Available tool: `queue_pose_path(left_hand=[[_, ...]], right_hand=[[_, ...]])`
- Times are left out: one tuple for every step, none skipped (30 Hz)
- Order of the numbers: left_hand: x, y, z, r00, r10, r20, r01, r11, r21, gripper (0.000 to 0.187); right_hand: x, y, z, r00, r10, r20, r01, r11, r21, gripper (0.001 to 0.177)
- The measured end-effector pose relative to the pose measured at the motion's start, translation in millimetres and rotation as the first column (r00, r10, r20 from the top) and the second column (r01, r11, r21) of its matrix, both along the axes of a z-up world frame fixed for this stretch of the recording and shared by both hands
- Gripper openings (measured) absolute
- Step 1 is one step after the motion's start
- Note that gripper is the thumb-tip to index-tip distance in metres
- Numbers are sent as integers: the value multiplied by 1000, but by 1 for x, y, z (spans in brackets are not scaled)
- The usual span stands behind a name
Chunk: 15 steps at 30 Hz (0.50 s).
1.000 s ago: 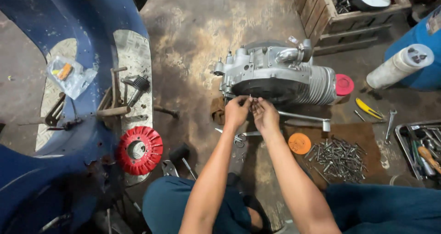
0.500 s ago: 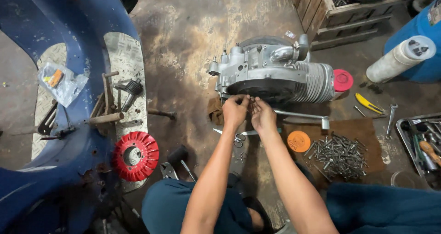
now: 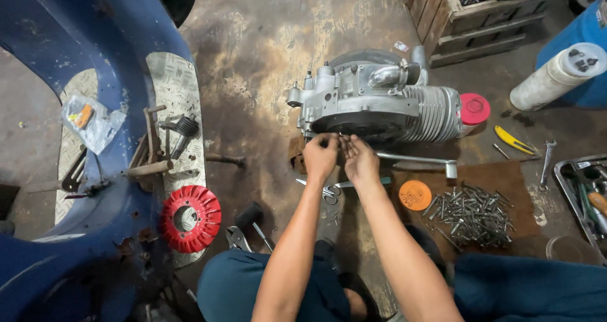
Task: The person sits on the floor and uses a screwdriver to tighten screws on a motorcycle engine. They repeatedly insert and turn the screwdriver into various screw holes on the engine casing.
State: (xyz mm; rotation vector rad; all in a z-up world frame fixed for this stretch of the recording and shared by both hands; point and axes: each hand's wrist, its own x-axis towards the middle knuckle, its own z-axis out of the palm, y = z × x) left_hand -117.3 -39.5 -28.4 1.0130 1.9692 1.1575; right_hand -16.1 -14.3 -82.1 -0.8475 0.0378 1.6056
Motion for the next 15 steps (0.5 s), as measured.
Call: queue_pose_path(left_hand=[[-4, 0, -6, 1000, -3, -3, 3, 1000, 5, 24], [-7, 1, -11, 991, 127, -36, -123, 988, 93, 25], [-10, -1, -18, 965, 255, -56, -241, 953, 181, 26], [-12, -1, -7, 966, 252, -59, -238, 954, 183, 26], [-13, -2, 4, 939, 339, -67, -312, 915, 257, 26], [-14, -2, 15, 904, 423, -68, -380, 864, 330, 26], [-17, 0, 17, 904, 422, -71, -379, 866, 327, 26], [-21, 2, 19, 923, 379, -66, -319, 852, 415, 23], [-23, 6, 22, 941, 333, -64, -258, 826, 501, 28], [-21, 7, 17, 941, 331, -65, -256, 827, 501, 28], [-18, 6, 13, 954, 284, -93, -198, 834, 515, 31], [-16, 5, 8, 964, 236, -122, -139, 838, 527, 35], [-12, 6, 1, 964, 237, -121, -140, 838, 527, 35], [-8, 6, -6, 951, 283, -128, -188, 853, 488, 33], [-5, 7, -12, 935, 327, -138, -235, 862, 449, 32]], right_hand=[[1, 1, 0, 1000, -3, -3, 3, 1000, 5, 11], [1, 3, 0, 1000, 12, -22, -12, 1000, -5, 11], [2, 2, -1, 999, 25, -42, -26, 999, -18, 11], [3, 3, -3, 999, 22, -45, -23, 1000, -17, 11], [3, 4, -4, 999, 25, -37, -25, 1000, -18, 12], [2, 5, -6, 999, 27, -29, -28, 999, -19, 12], [-1, 2, -1, 999, 27, -30, -27, 999, -22, 12], [-4, 0, 4, 997, 45, 58, -45, 999, 10, 11], [-7, -1, 10, 987, 58, 148, -65, 997, 44, 12], [-8, -1, 13, 987, 57, 148, -64, 997, 43, 12], [-8, -3, 16, 968, 85, 235, -98, 994, 46, 12], [-9, -4, 19, 941, 111, 319, -133, 990, 46, 17], [-9, -5, 18, 941, 112, 320, -134, 990, 46, 17], [-8, -5, 18, 903, 92, 420, -131, 989, 64, 19], [-9, -4, 19, 856, 69, 512, -130, 988, 85, 21]])
